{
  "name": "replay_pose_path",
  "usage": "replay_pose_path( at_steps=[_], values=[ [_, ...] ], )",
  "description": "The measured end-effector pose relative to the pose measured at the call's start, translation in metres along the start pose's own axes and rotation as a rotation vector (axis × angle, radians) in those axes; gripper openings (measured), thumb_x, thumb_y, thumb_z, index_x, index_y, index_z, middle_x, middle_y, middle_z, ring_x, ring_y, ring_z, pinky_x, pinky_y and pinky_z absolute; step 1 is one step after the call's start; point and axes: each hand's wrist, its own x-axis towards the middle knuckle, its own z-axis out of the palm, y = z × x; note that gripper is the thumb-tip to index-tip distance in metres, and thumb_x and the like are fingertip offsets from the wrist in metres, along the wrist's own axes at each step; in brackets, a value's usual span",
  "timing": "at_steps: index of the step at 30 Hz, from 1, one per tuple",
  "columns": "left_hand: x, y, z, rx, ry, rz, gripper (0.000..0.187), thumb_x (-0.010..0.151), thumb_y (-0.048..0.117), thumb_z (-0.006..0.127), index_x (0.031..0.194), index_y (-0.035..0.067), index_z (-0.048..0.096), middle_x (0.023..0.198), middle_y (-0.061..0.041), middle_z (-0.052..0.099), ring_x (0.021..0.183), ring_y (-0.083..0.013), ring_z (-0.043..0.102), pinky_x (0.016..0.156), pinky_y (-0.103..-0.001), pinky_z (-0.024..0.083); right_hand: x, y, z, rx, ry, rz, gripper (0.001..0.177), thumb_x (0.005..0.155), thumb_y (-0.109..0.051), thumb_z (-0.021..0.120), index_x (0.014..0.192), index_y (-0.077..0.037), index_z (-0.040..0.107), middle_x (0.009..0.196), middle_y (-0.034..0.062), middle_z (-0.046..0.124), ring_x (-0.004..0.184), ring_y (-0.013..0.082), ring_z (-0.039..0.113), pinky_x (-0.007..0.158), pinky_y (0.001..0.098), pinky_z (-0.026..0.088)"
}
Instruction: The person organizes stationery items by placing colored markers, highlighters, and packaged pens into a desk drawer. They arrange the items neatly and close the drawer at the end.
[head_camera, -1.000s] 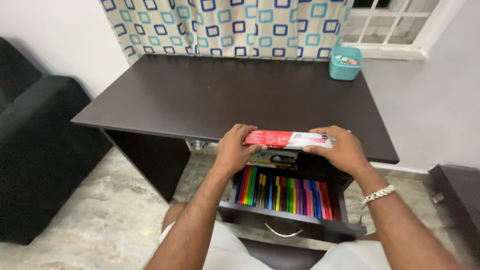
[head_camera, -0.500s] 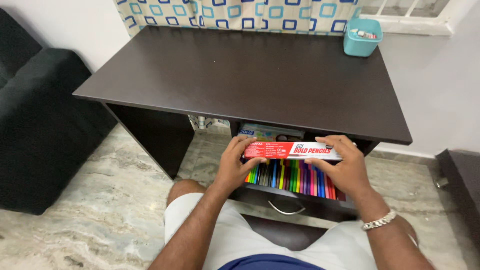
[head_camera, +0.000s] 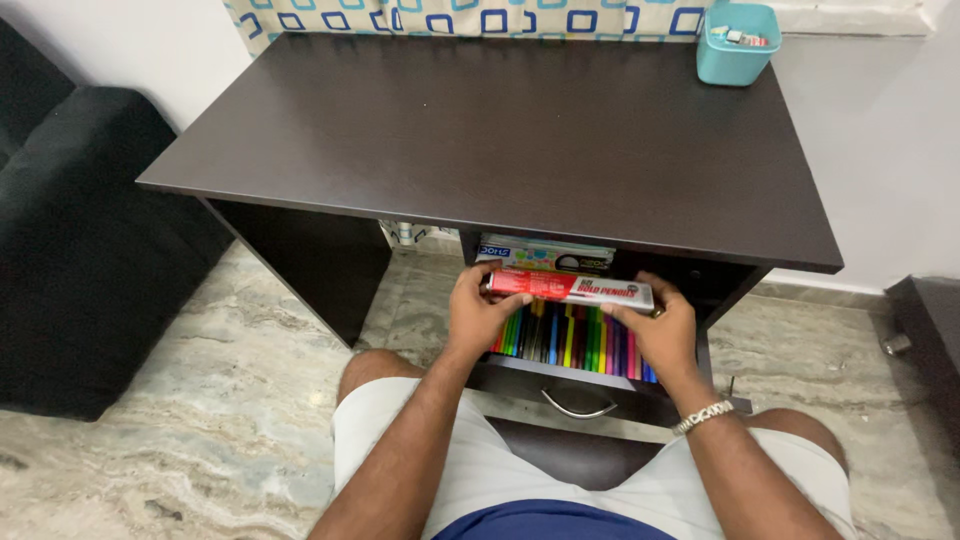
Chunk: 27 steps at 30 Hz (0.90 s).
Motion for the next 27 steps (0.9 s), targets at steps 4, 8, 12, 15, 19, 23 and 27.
replay_pose_path(
  at_steps=[4, 8, 12, 15, 19, 23, 27],
  values=[
    [0.009, -0.018, 0.009, -0.08, 0.028, 0.009, 0.067, 0.074, 0.01, 0.091, 0.13, -0.006, 0.058, 0.129, -0.015, 0.052, 0.098, -0.0198, 0.07, 0.084, -0.03, 0.062, 0.007, 0.002, 0.009, 0.083, 0.066, -0.024, 0.071, 0.077, -0.008, 0.087, 0.138, 0.009, 0.055, 0.122, 0.0188, 0.071, 0.108, 0.0196, 0.071, 0.093, 0.0308, 0.058],
    [0.016, -0.037, 0.017, -0.29, 0.034, -0.024, 0.068, 0.079, 0.006, 0.086, 0.137, -0.006, 0.052, 0.129, -0.014, 0.054, 0.102, -0.019, 0.069, 0.089, -0.03, 0.06, 0.015, 0.001, 0.017, 0.168, 0.074, -0.029, 0.071, 0.077, -0.006, 0.086, 0.14, 0.008, 0.055, 0.12, 0.0186, 0.073, 0.107, 0.02, 0.072, 0.094, 0.0308, 0.059],
    [0.022, -0.049, 0.025, -0.452, 0.076, -0.082, 0.068, 0.08, 0.002, 0.082, 0.14, -0.008, 0.051, 0.126, -0.016, 0.061, 0.102, -0.0185, 0.07, 0.089, -0.03, 0.06, 0.021, 0.004, 0.027, 0.22, 0.094, -0.015, 0.07, 0.078, -0.003, 0.086, 0.138, 0.007, 0.053, 0.121, 0.0172, 0.071, 0.11, 0.0204, 0.071, 0.096, 0.0307, 0.059],
    [0.023, -0.053, 0.024, -0.389, 0.144, -0.046, 0.069, 0.079, 0.001, 0.081, 0.14, -0.008, 0.049, 0.131, -0.014, 0.06, 0.103, -0.0169, 0.069, 0.088, -0.03, 0.059, 0.025, 0.004, 0.031, 0.338, 0.098, -0.096, 0.067, 0.075, 0.002, 0.084, 0.134, 0.005, 0.052, 0.123, 0.0149, 0.068, 0.113, 0.0205, 0.068, 0.099, 0.0315, 0.059],
    [0.026, -0.062, 0.032, -0.46, 0.28, -0.104, 0.067, 0.08, 0.001, 0.081, 0.139, -0.008, 0.05, 0.121, -0.017, 0.068, 0.099, -0.0178, 0.069, 0.087, -0.03, 0.058, 0.03, 0.009, 0.041, 0.361, 0.101, -0.032, 0.054, 0.078, 0.005, 0.083, 0.125, 0.004, 0.059, 0.123, 0.0142, 0.069, 0.114, 0.0216, 0.069, 0.101, 0.0332, 0.059],
    [0.027, -0.065, 0.037, -0.457, 0.346, -0.168, 0.06, 0.081, 0.001, 0.081, 0.134, -0.01, 0.056, 0.116, -0.018, 0.073, 0.1, -0.0174, 0.071, 0.09, -0.029, 0.059, 0.035, 0.017, 0.048, 0.395, 0.107, -0.052, 0.055, 0.079, 0.002, 0.083, 0.128, 0.001, 0.058, 0.124, 0.0143, 0.069, 0.116, 0.021, 0.069, 0.103, 0.0333, 0.059],
    [0.025, -0.058, 0.034, -0.438, 0.367, -0.222, 0.058, 0.078, 0.001, 0.081, 0.13, -0.008, 0.058, 0.116, -0.016, 0.072, 0.101, -0.0161, 0.072, 0.09, -0.028, 0.06, 0.035, 0.02, 0.047, 0.286, 0.134, -0.052, 0.056, 0.077, 0.002, 0.084, 0.127, 0.001, 0.058, 0.123, 0.0146, 0.068, 0.115, 0.0219, 0.068, 0.1, 0.0346, 0.057]
  ],
)
